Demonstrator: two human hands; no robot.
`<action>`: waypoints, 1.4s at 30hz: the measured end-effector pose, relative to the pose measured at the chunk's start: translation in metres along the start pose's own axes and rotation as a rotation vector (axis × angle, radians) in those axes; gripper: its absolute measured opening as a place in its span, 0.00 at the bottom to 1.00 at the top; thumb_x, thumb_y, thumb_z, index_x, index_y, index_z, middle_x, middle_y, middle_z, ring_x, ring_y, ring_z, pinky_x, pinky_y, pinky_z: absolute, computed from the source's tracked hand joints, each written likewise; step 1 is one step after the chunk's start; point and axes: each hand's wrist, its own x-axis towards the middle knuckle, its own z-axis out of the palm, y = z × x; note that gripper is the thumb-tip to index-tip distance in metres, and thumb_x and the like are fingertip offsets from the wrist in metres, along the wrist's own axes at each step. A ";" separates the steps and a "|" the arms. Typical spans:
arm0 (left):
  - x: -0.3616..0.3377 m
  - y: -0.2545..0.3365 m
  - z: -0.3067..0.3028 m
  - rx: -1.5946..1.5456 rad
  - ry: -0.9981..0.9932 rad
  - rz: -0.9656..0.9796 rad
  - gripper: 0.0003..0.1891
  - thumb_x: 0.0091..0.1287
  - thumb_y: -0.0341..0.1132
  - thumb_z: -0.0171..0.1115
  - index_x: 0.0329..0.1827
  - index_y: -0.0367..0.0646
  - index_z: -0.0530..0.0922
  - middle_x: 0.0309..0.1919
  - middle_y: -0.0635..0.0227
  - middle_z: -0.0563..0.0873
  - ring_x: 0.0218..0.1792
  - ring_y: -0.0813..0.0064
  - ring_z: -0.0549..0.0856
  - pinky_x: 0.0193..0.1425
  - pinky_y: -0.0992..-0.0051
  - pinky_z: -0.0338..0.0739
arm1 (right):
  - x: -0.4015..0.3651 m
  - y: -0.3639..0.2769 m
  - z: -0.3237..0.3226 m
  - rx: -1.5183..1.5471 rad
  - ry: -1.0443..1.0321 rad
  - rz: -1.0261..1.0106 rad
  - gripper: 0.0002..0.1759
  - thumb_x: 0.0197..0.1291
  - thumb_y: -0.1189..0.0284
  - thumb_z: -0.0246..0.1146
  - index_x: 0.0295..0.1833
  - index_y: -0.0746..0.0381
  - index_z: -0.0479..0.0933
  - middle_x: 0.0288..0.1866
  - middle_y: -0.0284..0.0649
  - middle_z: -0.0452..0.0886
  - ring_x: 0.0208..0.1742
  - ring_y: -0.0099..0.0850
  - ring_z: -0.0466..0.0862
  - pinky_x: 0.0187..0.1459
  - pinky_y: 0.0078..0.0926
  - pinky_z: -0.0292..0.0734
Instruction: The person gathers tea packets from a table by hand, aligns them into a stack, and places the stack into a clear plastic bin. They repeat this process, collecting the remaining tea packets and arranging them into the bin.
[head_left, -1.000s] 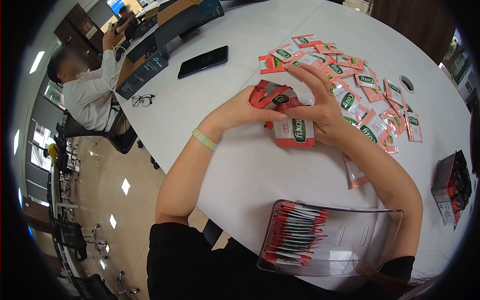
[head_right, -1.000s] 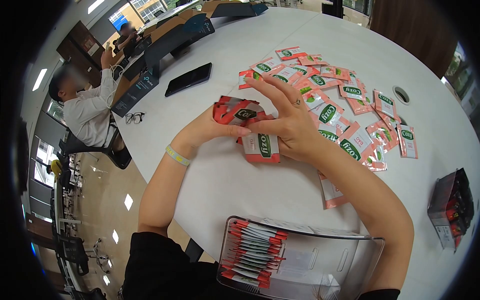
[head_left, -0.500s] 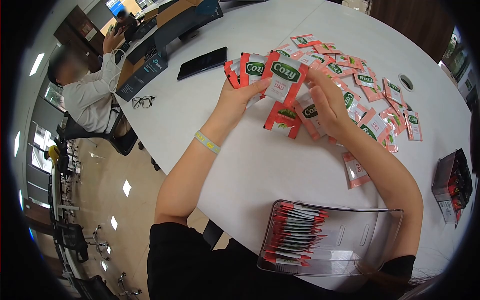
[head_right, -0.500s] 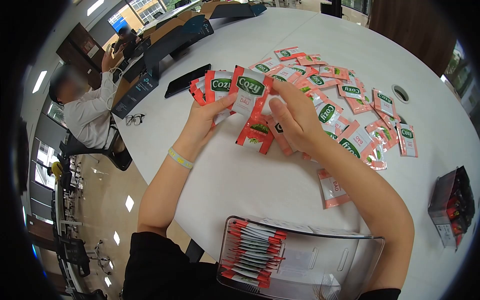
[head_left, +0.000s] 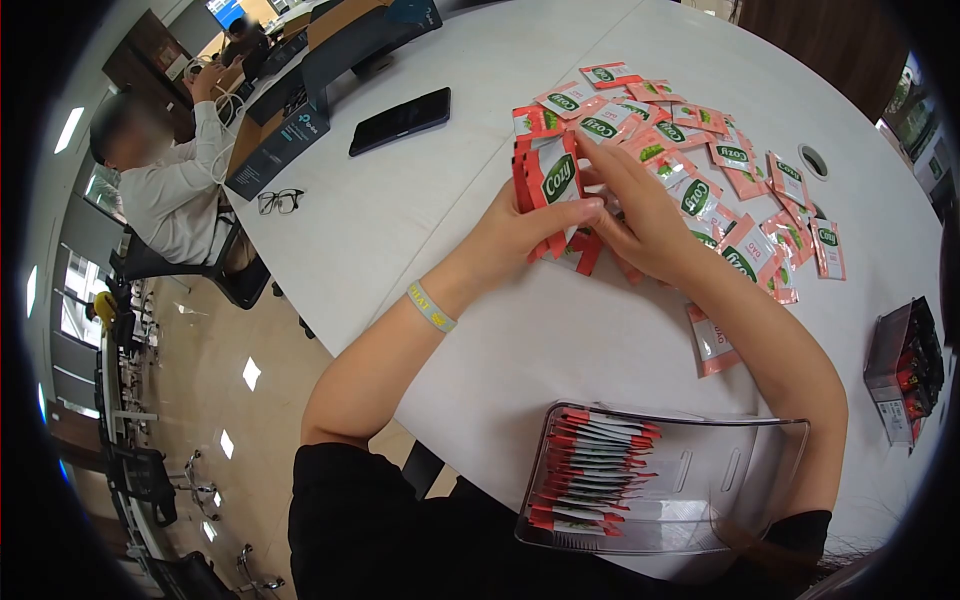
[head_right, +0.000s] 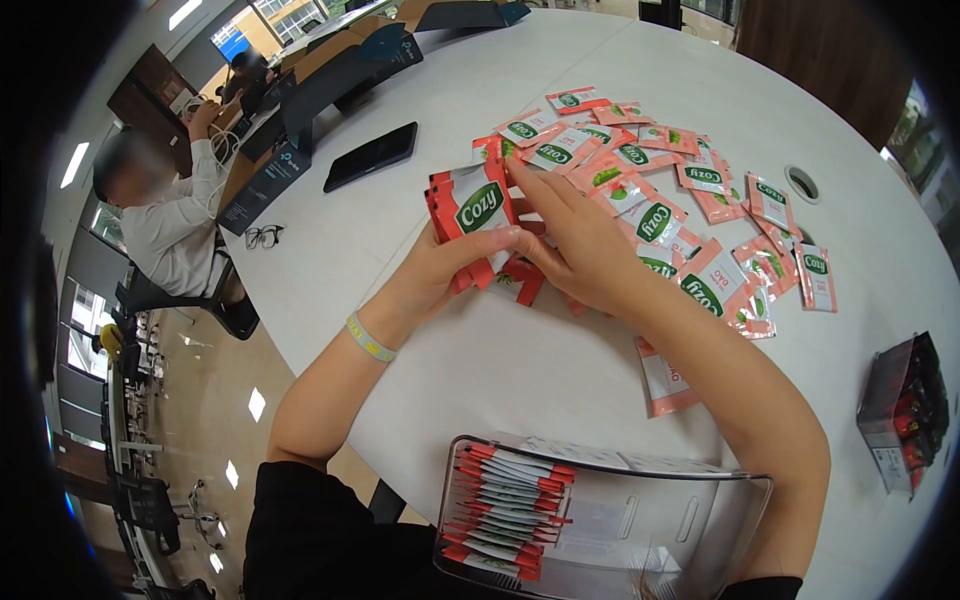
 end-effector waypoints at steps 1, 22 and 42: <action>0.000 0.001 0.003 -0.001 0.000 -0.002 0.25 0.63 0.38 0.67 0.60 0.38 0.70 0.38 0.70 0.80 0.39 0.80 0.82 0.46 0.78 0.78 | -0.001 0.001 0.001 0.006 -0.001 0.000 0.38 0.62 0.61 0.63 0.72 0.66 0.59 0.62 0.49 0.71 0.61 0.43 0.74 0.58 0.37 0.71; -0.007 0.010 0.016 0.061 -0.074 -0.062 0.32 0.58 0.47 0.72 0.59 0.37 0.69 0.43 0.69 0.81 0.43 0.81 0.80 0.48 0.78 0.76 | -0.004 -0.003 0.002 -0.317 0.157 -0.442 0.57 0.33 0.60 0.77 0.72 0.62 0.59 0.61 0.43 0.72 0.60 0.39 0.74 0.62 0.43 0.60; -0.007 0.017 0.007 0.012 -0.198 -0.103 0.35 0.61 0.45 0.69 0.65 0.35 0.64 0.49 0.62 0.79 0.47 0.75 0.80 0.50 0.73 0.77 | 0.014 -0.028 -0.035 -0.160 -0.144 -0.259 0.47 0.41 0.65 0.77 0.68 0.59 0.62 0.64 0.43 0.67 0.61 0.42 0.70 0.59 0.39 0.70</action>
